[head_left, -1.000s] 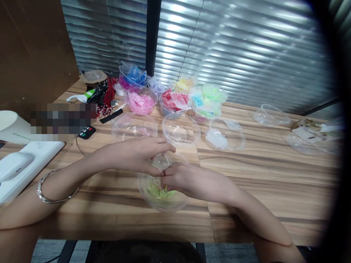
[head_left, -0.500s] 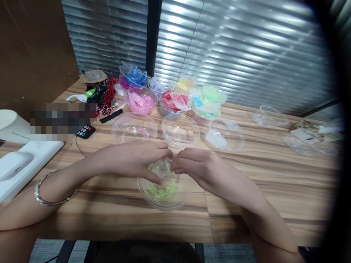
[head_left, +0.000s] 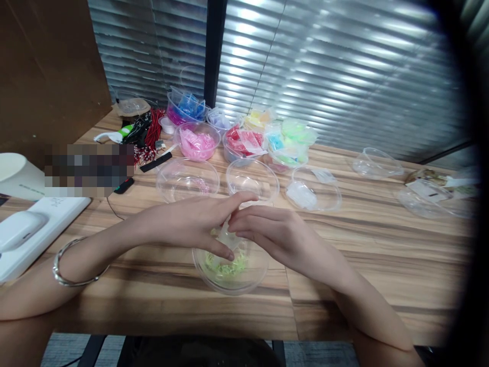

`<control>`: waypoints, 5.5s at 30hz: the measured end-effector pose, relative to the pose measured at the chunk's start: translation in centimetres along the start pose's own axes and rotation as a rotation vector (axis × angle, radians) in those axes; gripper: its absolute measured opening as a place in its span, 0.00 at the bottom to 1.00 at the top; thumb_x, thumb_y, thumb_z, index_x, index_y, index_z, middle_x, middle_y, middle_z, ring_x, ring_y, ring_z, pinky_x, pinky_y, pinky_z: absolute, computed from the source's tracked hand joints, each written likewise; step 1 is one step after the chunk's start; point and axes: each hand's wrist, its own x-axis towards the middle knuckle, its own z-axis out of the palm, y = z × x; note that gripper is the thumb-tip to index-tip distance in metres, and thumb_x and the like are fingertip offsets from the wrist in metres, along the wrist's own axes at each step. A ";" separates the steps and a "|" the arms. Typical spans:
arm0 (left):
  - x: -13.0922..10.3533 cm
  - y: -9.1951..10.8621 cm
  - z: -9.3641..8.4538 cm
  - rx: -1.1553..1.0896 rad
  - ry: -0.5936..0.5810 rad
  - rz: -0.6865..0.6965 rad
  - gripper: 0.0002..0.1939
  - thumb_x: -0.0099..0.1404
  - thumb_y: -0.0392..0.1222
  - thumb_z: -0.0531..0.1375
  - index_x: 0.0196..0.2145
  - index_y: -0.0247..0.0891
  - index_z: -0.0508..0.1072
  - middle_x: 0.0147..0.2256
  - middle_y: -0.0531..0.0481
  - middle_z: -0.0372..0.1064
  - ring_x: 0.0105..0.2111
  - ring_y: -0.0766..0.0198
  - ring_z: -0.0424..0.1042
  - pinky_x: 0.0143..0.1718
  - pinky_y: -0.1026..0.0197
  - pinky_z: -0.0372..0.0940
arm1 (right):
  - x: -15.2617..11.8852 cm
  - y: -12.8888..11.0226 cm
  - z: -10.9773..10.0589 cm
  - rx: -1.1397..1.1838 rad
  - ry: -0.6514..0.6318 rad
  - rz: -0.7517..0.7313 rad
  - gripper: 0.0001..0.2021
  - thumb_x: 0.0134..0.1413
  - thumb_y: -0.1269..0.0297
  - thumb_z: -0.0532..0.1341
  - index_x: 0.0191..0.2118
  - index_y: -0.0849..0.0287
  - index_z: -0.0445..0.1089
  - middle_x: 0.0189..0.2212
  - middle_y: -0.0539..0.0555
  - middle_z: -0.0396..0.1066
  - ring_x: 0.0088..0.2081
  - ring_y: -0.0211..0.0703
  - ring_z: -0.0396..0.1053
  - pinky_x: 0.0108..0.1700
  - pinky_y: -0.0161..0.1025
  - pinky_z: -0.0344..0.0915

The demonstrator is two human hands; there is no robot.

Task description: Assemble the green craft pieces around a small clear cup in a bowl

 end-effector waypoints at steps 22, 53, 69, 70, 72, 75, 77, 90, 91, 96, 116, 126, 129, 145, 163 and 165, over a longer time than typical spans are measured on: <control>0.0 0.5 -0.2 0.013 -0.058 -0.008 0.49 0.60 0.51 0.64 0.68 0.43 0.39 0.63 0.41 0.56 0.59 0.53 0.62 0.53 0.57 0.60 | 0.0 0.3 0.6 0.063 0.001 0.011 0.14 0.61 0.76 0.58 0.49 0.53 0.68 0.47 0.48 0.69 0.49 0.34 0.66 0.49 0.30 0.61; 0.2 0.3 0.2 -0.025 -0.089 -0.009 0.48 0.58 0.47 0.66 0.67 0.44 0.42 0.45 0.47 0.70 0.42 0.57 0.70 0.38 0.62 0.62 | 0.0 0.3 0.5 0.116 -0.046 0.026 0.15 0.63 0.75 0.54 0.50 0.59 0.73 0.41 0.55 0.74 0.40 0.37 0.71 0.41 0.33 0.67; 0.0 0.6 -0.2 -0.052 -0.060 0.000 0.48 0.58 0.49 0.66 0.67 0.42 0.43 0.58 0.40 0.62 0.54 0.51 0.66 0.48 0.56 0.61 | 0.2 -0.2 0.1 0.109 -0.046 0.046 0.20 0.60 0.76 0.57 0.55 0.51 0.69 0.53 0.51 0.69 0.53 0.38 0.68 0.52 0.34 0.65; 0.0 0.6 -0.2 -0.054 -0.061 0.000 0.47 0.58 0.49 0.66 0.67 0.42 0.43 0.58 0.40 0.62 0.54 0.51 0.66 0.48 0.56 0.61 | 0.2 -0.2 0.0 0.108 -0.047 0.048 0.19 0.61 0.75 0.57 0.55 0.51 0.69 0.52 0.51 0.69 0.52 0.38 0.68 0.52 0.34 0.65; 0.0 0.7 -0.3 -0.056 -0.065 -0.002 0.47 0.58 0.49 0.65 0.67 0.43 0.43 0.58 0.40 0.62 0.54 0.51 0.66 0.48 0.56 0.61 | 0.1 -0.2 0.1 0.110 -0.050 0.053 0.19 0.61 0.74 0.57 0.55 0.51 0.69 0.52 0.52 0.70 0.52 0.39 0.69 0.52 0.35 0.66; 0.0 0.8 -0.3 -0.053 -0.075 -0.015 0.47 0.59 0.49 0.65 0.67 0.43 0.43 0.58 0.40 0.62 0.55 0.51 0.66 0.48 0.56 0.61 | 0.2 -0.1 0.2 0.124 -0.054 0.052 0.20 0.60 0.76 0.57 0.55 0.51 0.69 0.52 0.52 0.70 0.52 0.40 0.69 0.51 0.36 0.66; 0.0 0.8 -0.3 -0.053 -0.076 -0.025 0.48 0.58 0.50 0.65 0.67 0.43 0.43 0.58 0.40 0.63 0.54 0.51 0.67 0.48 0.56 0.62 | 0.2 0.0 0.3 0.143 -0.053 0.047 0.22 0.58 0.78 0.57 0.55 0.51 0.69 0.52 0.52 0.70 0.52 0.40 0.68 0.51 0.36 0.66; 0.0 0.8 -0.4 -0.063 -0.100 -0.048 0.50 0.58 0.50 0.66 0.68 0.46 0.39 0.56 0.43 0.65 0.53 0.53 0.68 0.48 0.58 0.62 | 0.3 -0.1 0.5 0.173 -0.018 0.040 0.21 0.56 0.80 0.56 0.52 0.54 0.69 0.50 0.50 0.71 0.48 0.37 0.69 0.47 0.32 0.64; 0.0 0.7 -0.4 -0.061 -0.101 -0.046 0.51 0.58 0.50 0.66 0.68 0.46 0.39 0.57 0.43 0.64 0.53 0.53 0.67 0.48 0.58 0.62 | 0.3 -0.1 0.5 0.169 -0.019 0.041 0.21 0.56 0.80 0.57 0.52 0.54 0.69 0.50 0.50 0.70 0.48 0.37 0.69 0.46 0.31 0.64; -0.1 0.6 -0.2 -0.057 -0.105 -0.065 0.51 0.58 0.52 0.65 0.68 0.48 0.38 0.57 0.43 0.64 0.52 0.52 0.68 0.47 0.58 0.63 | 0.2 0.1 0.6 0.156 -0.032 0.043 0.21 0.56 0.80 0.57 0.53 0.53 0.69 0.49 0.49 0.71 0.47 0.36 0.69 0.44 0.30 0.63; 0.0 0.5 -0.3 -0.100 -0.092 -0.022 0.51 0.58 0.48 0.66 0.68 0.44 0.39 0.56 0.43 0.65 0.53 0.54 0.67 0.50 0.57 0.61 | 0.0 0.4 0.6 0.171 -0.085 0.066 0.24 0.56 0.79 0.56 0.53 0.46 0.67 0.48 0.46 0.70 0.47 0.36 0.69 0.47 0.33 0.65; -0.1 0.5 -0.3 -0.082 -0.100 -0.033 0.50 0.58 0.46 0.66 0.68 0.44 0.39 0.58 0.42 0.63 0.56 0.51 0.65 0.51 0.56 0.61 | 0.1 0.4 0.6 0.169 -0.084 0.030 0.19 0.58 0.79 0.56 0.50 0.49 0.68 0.48 0.47 0.69 0.47 0.35 0.67 0.45 0.31 0.62; -0.1 0.6 -0.3 -0.087 -0.094 -0.031 0.50 0.58 0.46 0.65 0.69 0.44 0.39 0.59 0.43 0.62 0.56 0.52 0.65 0.51 0.56 0.61 | 0.2 0.4 0.6 0.177 -0.085 0.028 0.19 0.57 0.80 0.56 0.49 0.50 0.68 0.47 0.47 0.69 0.47 0.35 0.67 0.44 0.31 0.61; -0.1 0.3 -0.3 -0.057 -0.090 -0.025 0.50 0.59 0.51 0.65 0.68 0.46 0.40 0.60 0.41 0.61 0.56 0.50 0.66 0.50 0.56 0.61 | 0.2 0.4 0.8 0.167 -0.060 0.022 0.14 0.63 0.72 0.55 0.51 0.52 0.69 0.47 0.51 0.70 0.46 0.38 0.68 0.45 0.33 0.64; 0.1 -0.1 -0.1 -0.083 -0.048 0.006 0.51 0.57 0.50 0.67 0.69 0.45 0.41 0.62 0.40 0.58 0.58 0.49 0.63 0.52 0.55 0.60 | -0.2 -0.1 0.3 0.115 -0.079 0.039 0.26 0.57 0.83 0.53 0.55 0.50 0.64 0.52 0.50 0.67 0.51 0.38 0.66 0.49 0.34 0.64; 0.1 0.0 -0.1 -0.085 -0.047 0.010 0.52 0.57 0.51 0.67 0.69 0.46 0.40 0.62 0.40 0.58 0.58 0.49 0.63 0.52 0.55 0.60 | -0.1 -0.1 0.3 0.116 -0.052 0.037 0.27 0.56 0.84 0.54 0.56 0.48 0.64 0.51 0.48 0.68 0.50 0.37 0.67 0.48 0.33 0.64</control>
